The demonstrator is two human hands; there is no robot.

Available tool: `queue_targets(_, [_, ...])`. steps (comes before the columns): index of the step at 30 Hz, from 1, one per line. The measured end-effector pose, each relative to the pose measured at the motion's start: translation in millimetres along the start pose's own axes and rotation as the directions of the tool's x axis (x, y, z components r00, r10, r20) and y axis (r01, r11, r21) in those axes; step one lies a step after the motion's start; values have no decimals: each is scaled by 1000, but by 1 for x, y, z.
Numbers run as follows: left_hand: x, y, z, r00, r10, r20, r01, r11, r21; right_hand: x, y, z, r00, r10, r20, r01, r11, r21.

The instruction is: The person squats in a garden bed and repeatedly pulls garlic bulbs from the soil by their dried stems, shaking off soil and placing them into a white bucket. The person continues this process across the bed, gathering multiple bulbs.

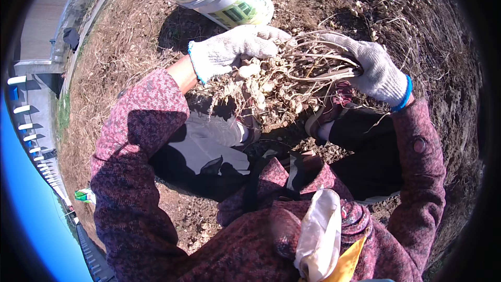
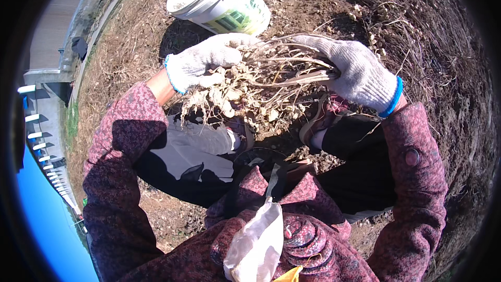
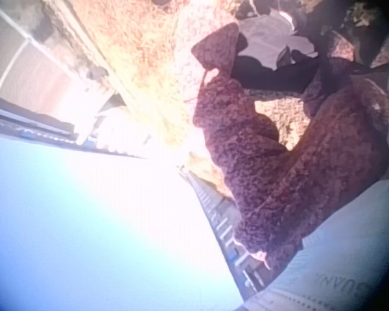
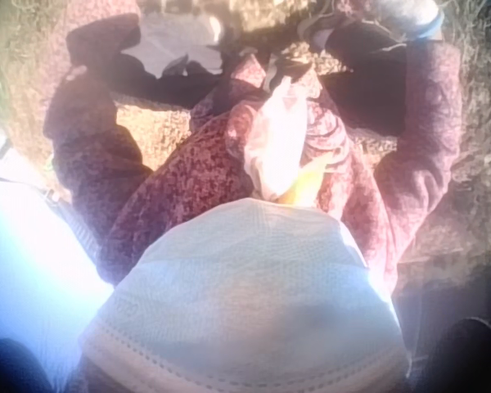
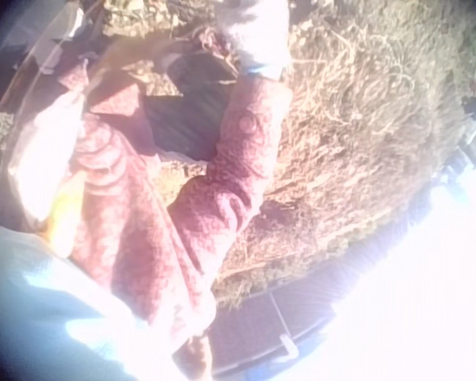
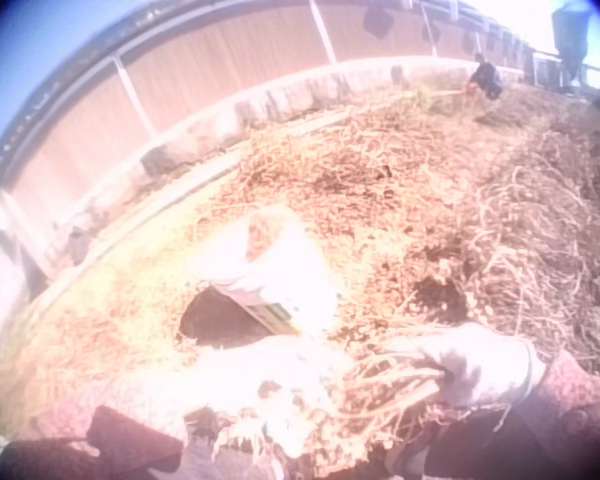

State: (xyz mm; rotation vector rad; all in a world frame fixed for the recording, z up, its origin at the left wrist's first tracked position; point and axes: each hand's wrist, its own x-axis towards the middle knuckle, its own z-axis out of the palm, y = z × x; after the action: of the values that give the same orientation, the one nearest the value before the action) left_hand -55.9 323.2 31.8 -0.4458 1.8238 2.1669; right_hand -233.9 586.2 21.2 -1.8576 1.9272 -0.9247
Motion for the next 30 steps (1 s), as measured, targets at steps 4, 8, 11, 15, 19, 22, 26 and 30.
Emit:
queue_targets(4, [3, 5, 1, 993, 22, -115, -19, 999, 29, 2, -1, -1, 997, 19, -72, -16, 999, 42])
queue_targets(8, [-1, 16, -3, 991, -15, 130, 22, 998, -52, 3, 1, -2, 996, -21, -90, 26, 998, 53])
queue_targets(11, [-5, 22, 1, 971, -114, 209, 100, 992, 76, 3, 4, -3, 997, -40, -59, 43, 998, 52])
queue_targets(15, [-5, 27, 7, 983, -165, 77, 154, 980, 126, 4, 8, -5, 989, -111, -94, 112, 994, 1])
queue_targets(19, [0, 36, -12, 998, 1, -56, 14, 963, 267, 6, 11, -11, 996, -39, -86, 34, 998, -54])
queue_targets(22, [-8, 39, -45, 945, 150, -290, 48, 814, 579, -5, 14, -26, 921, 388, -18, -386, 909, -157])
queue_targets(26, [-19, 46, -91, 790, 278, -547, -112, 942, 316, -9, 24, -30, 900, 353, -255, -338, 936, 102])
queue_targets(30, [-4, 82, -148, 760, 345, -551, -361, 929, 84, -2, 30, -34, 872, 360, -332, -281, 923, 263])
